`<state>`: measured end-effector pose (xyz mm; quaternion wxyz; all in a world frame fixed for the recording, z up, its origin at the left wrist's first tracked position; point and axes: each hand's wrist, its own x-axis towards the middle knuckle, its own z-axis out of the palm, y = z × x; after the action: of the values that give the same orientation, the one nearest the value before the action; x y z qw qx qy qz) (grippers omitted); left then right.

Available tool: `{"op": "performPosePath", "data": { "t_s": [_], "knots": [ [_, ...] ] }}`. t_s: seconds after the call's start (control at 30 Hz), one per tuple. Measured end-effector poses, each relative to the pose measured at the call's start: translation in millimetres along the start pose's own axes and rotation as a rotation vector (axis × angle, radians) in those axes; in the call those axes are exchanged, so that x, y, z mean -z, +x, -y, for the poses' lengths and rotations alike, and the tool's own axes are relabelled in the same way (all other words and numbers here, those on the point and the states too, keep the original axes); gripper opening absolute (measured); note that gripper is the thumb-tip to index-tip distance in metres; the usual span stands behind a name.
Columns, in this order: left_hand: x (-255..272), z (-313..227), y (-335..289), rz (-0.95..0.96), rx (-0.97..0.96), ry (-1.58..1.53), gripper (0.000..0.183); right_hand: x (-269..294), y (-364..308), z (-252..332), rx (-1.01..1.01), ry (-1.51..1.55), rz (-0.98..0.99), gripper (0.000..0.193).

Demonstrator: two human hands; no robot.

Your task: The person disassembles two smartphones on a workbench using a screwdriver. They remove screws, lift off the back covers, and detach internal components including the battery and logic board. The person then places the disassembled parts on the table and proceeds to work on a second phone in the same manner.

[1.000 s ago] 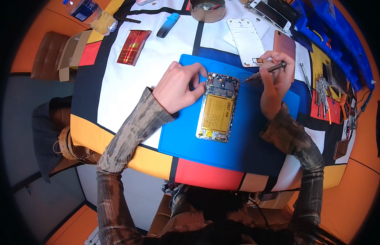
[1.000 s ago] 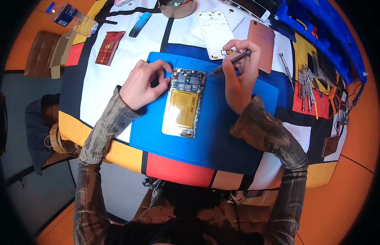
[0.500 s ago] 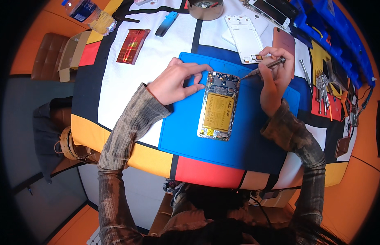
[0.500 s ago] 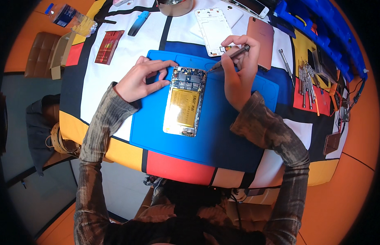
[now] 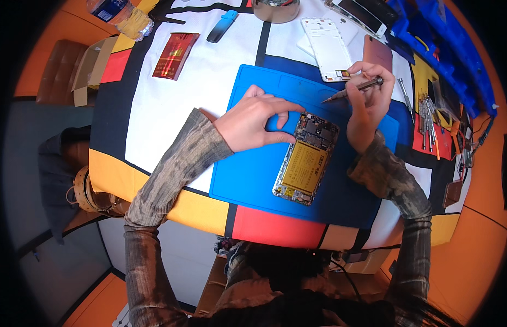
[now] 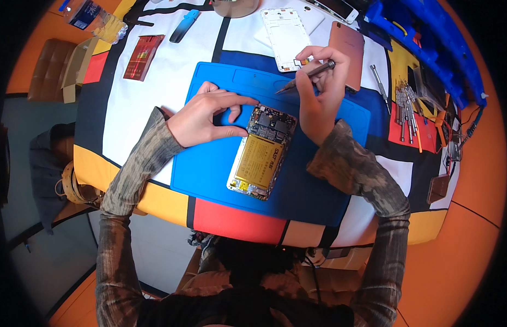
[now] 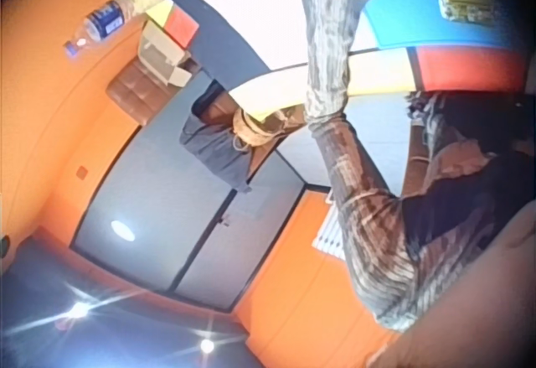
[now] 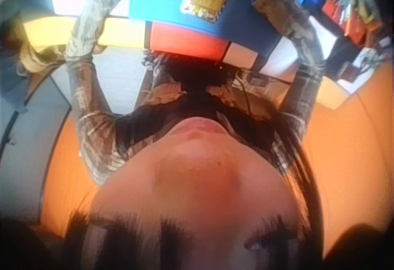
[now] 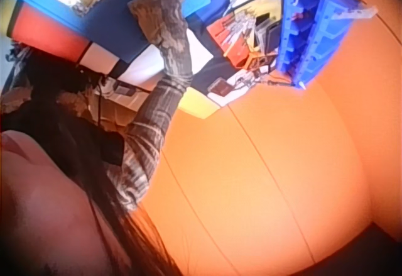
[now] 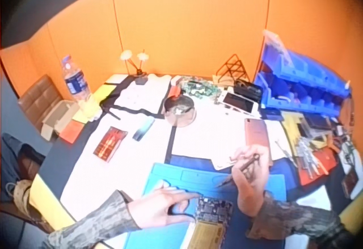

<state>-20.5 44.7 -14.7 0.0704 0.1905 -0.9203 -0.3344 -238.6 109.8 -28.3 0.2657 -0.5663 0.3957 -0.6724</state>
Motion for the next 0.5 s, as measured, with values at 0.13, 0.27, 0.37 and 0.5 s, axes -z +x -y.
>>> {"op": "performPosePath", "data": {
  "t_s": [0.13,0.27,0.37,0.5],
  "knots": [
    [-2,1,2,-0.075,0.027,-0.049,0.035,-3,-3,9,-0.021,-0.02,0.052,0.029],
    [-6,2,3,-0.124,-0.009,-0.003,0.029,-9,-5,7,0.036,-0.14,0.105,0.025],
    [-8,5,2,-0.136,-0.025,-0.008,0.028,-16,-9,-1,0.092,-0.139,0.102,0.023],
    [-11,6,2,-0.167,-0.066,0.009,0.028,-16,-13,-7,0.15,-0.17,0.102,0.025]
  ]
}}
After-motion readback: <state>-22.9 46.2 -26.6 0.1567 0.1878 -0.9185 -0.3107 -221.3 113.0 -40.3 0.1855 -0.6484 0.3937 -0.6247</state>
